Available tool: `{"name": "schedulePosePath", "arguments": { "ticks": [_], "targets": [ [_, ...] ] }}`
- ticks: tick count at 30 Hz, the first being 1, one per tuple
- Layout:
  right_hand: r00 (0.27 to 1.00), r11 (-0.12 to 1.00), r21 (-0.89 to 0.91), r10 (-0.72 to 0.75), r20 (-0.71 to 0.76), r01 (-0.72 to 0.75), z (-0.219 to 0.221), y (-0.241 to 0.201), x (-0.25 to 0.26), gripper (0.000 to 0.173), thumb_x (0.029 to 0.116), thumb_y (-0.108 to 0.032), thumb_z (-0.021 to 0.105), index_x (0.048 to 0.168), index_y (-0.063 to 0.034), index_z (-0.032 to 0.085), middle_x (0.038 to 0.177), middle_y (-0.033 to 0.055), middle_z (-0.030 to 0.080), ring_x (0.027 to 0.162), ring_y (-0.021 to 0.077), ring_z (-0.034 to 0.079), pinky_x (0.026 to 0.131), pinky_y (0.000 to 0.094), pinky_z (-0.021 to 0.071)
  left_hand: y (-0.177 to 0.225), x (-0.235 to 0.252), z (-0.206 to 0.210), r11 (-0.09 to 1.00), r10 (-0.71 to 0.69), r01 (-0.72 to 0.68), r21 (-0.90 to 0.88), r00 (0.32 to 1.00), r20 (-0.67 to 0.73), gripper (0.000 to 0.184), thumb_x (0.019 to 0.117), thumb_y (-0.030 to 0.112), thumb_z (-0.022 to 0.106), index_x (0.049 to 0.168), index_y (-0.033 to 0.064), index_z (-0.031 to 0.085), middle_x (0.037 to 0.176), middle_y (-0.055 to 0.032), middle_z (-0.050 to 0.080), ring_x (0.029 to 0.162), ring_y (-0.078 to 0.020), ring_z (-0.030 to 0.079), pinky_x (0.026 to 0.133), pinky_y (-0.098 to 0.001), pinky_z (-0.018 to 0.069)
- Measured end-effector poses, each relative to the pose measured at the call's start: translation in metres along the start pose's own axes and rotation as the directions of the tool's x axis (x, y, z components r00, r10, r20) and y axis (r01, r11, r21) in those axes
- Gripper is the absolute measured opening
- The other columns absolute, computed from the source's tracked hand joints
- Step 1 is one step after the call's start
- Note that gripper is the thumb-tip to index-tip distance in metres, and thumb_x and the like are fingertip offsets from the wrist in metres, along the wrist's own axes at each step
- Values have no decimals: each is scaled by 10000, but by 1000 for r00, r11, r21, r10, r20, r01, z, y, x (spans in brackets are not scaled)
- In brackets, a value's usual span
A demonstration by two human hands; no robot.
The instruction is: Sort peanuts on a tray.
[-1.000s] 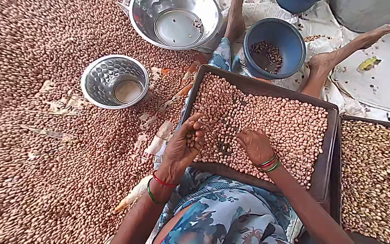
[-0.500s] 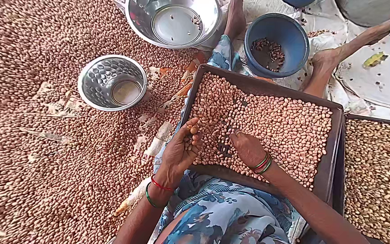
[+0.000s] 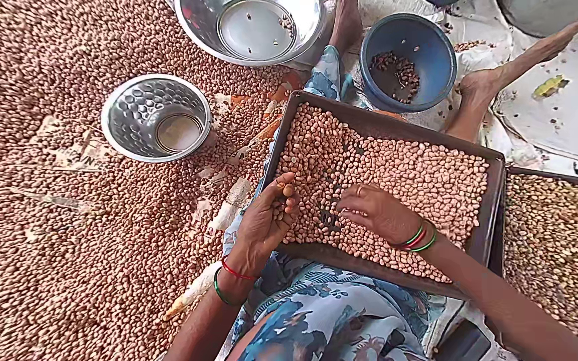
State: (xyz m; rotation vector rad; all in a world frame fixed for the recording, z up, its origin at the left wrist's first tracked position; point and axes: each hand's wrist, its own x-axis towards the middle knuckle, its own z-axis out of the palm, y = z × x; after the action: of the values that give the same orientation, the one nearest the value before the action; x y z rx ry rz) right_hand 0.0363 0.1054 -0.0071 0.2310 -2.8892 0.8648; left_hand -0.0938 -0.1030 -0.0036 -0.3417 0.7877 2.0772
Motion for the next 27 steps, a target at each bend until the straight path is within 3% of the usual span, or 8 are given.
{"name": "schedulePosePath", "arguments": {
  "ticks": [4, 12, 15, 19, 22, 24, 25, 27],
  "targets": [
    [986, 999, -32, 7, 165, -2, 43, -13, -38, 119, 900, -98, 690, 858, 2, 741, 902, 200, 735, 913, 409, 724, 785, 563, 546, 2, -6, -6, 1000, 5, -6, 12, 999, 35, 354, 1096, 131, 311, 1024, 85, 653, 725, 28, 606, 568, -24, 593, 559, -143, 537],
    [999, 973, -228, -43, -16, 38, 59, -26, -43, 193, 911, -149, 673, 773, -25, 725, 764, 157, 715, 780, 347, 725, 690, 486, 529, 0, -6, -2, 1000, -7, 7, -8, 1000, 1, 338, 1099, 140, 309, 1021, 82, 633, 705, 32, 596, 550, -20, 583, 551, -136, 530],
    [999, 937, -345, -42, 17, 45, 62, -35, -38, 150, 881, -51, 664, 749, 14, 697, 718, 180, 695, 737, 369, 720, 663, 484, 529, -1, -9, -2, 1000, -4, 4, 10, 1000, 28, 342, 1097, 134, 304, 1022, 85, 635, 688, 38, 579, 540, -16, 569, 545, -137, 524],
    [982, 944, -284, -135, 129, 167, 59, -30, -39, 139, 896, 62, 576, 819, 30, 687, 763, 191, 702, 773, 369, 729, 670, 470, 546, 1, -11, -4, 1000, -2, 2, 5, 1000, 23, 371, 1102, 148, 284, 1021, 74, 638, 696, 24, 594, 540, -23, 579, 544, -141, 531],
    [975, 947, -263, -147, 165, 187, 55, -24, -39, 141, 912, 48, 576, 847, 42, 700, 769, 196, 699, 730, 363, 719, 653, 467, 547, 5, -16, -5, 999, -17, 13, 35, 991, 130, 342, 1098, 145, 300, 1034, 76, 629, 655, 53, 556, 482, 17, 521, 468, -97, 465],
    [995, 941, -325, -93, 31, 98, 36, -13, -32, 116, 886, -1, 616, 864, 55, 716, 749, 211, 693, 663, 364, 704, 600, 468, 540, 8, -25, -1, 995, -28, -1, 104, 959, 281, 272, 1078, 152, 395, 1013, 99, 654, 605, 94, 517, 457, 46, 474, 446, -81, 413],
    [994, 926, -377, -23, -104, -17, 15, -8, -27, 141, 879, -27, 643, 940, 61, 734, 821, 243, 709, 694, 391, 706, 597, 491, 529, 10, -33, 3, 986, -29, -33, 160, 928, 373, 229, 1068, 180, 456, 1018, 125, 673, 599, 119, 502, 461, 63, 453, 449, -74, 391],
    [933, 865, -375, 245, -265, -333, -46, -4, -14, 376, 940, -91, 687, 1282, 56, 636, 1240, 330, 639, 1051, 538, 651, 815, 671, 487, 16, -54, 14, 953, -13, -158, 260, 832, 554, 213, 1057, 239, 511, 1068, 164, 709, 600, 168, 468, 493, 95, 415, 469, -65, 340]
  ]
}}
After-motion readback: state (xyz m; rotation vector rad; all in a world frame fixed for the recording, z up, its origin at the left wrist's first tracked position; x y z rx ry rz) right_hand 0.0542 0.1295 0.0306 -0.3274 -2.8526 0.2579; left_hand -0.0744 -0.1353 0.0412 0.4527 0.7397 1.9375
